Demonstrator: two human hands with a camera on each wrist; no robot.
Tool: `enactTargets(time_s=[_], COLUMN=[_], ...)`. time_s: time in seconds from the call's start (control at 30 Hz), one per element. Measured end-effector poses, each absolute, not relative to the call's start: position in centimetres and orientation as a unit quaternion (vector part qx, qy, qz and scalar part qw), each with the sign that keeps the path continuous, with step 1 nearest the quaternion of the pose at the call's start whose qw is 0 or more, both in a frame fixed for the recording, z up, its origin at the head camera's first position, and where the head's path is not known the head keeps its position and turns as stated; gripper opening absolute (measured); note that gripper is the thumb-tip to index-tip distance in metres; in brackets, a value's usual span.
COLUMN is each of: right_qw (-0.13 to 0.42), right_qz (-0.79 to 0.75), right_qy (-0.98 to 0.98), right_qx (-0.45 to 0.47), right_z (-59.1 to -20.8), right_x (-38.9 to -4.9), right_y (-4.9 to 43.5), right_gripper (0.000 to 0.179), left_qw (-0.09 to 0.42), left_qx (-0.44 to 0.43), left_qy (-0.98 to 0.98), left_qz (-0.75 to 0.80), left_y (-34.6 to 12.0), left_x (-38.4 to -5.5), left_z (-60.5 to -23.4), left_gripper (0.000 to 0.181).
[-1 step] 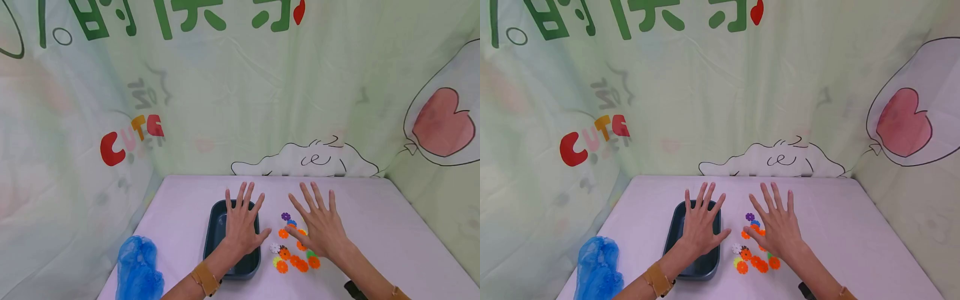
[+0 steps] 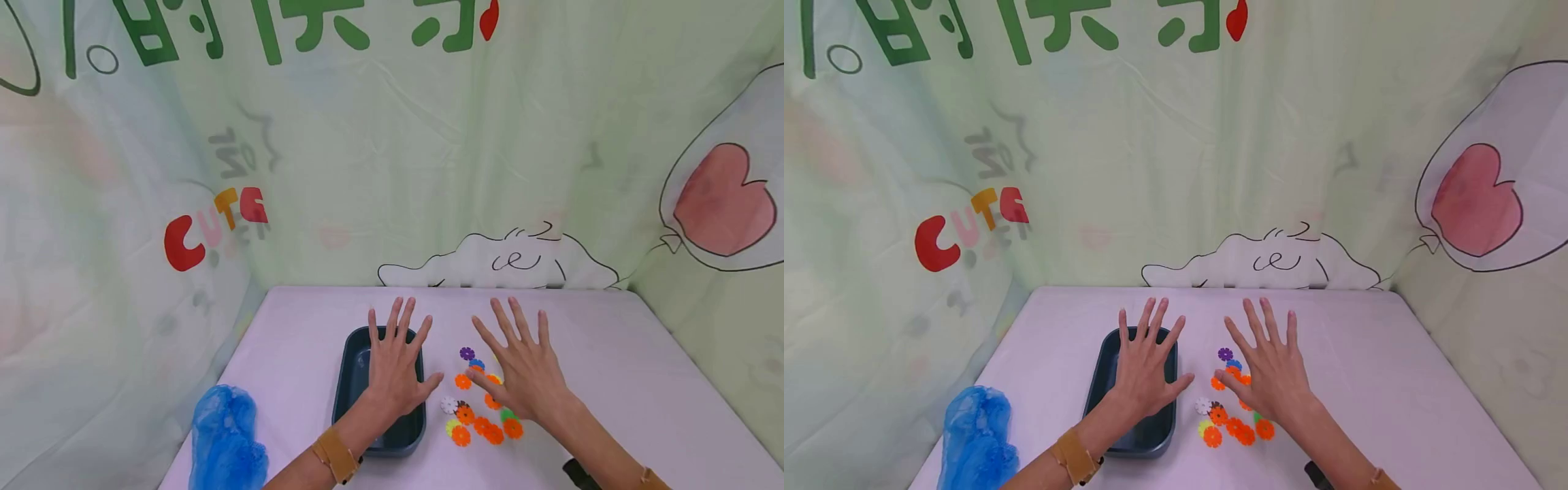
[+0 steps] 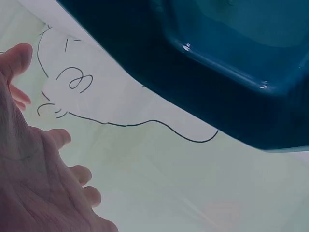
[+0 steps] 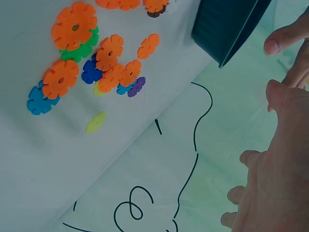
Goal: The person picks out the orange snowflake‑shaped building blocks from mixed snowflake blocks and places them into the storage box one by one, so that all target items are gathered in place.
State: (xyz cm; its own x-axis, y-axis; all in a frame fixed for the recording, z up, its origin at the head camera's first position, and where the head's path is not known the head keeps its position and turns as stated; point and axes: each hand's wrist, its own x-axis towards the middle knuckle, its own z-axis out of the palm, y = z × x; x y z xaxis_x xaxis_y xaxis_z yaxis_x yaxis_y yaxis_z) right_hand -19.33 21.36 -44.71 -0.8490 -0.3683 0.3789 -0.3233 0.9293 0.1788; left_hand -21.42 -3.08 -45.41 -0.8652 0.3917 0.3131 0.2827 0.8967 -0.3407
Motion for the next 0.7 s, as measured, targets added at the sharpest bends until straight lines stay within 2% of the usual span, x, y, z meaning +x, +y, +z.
enactTargets(time_s=[0.2, 0.33, 0.47, 0.7], right_qw=[0.221, 0.219, 0.179, 0.076], right_qz=[-0.036, -0.035, -0.034, -0.018], right_qy=[-0.955, -0.954, -0.955, -0.936], right_qx=[0.193, 0.203, 0.236, 0.344], right_z=[-45.1, -44.7, -44.3, -46.0], right_x=[-19.4, -19.1, -18.5, -17.1], right_y=[21.2, 21.1, 20.0, 18.0], right_gripper=[0.099, 0.093, 0.088, 0.051], left_qw=[0.183, 0.181, 0.176, 0.174], left_qx=[-0.176, -0.175, -0.171, -0.163], left_qy=[-0.957, -0.958, -0.959, -0.960], left_qz=[0.138, 0.138, 0.140, 0.145], left_y=[-3.6, -3.4, -3.6, -4.0], left_x=[-21.1, -21.0, -21.0, -20.8], left_z=[-45.5, -45.2, -44.8, -44.6], left_gripper=[0.100, 0.101, 0.102, 0.101])
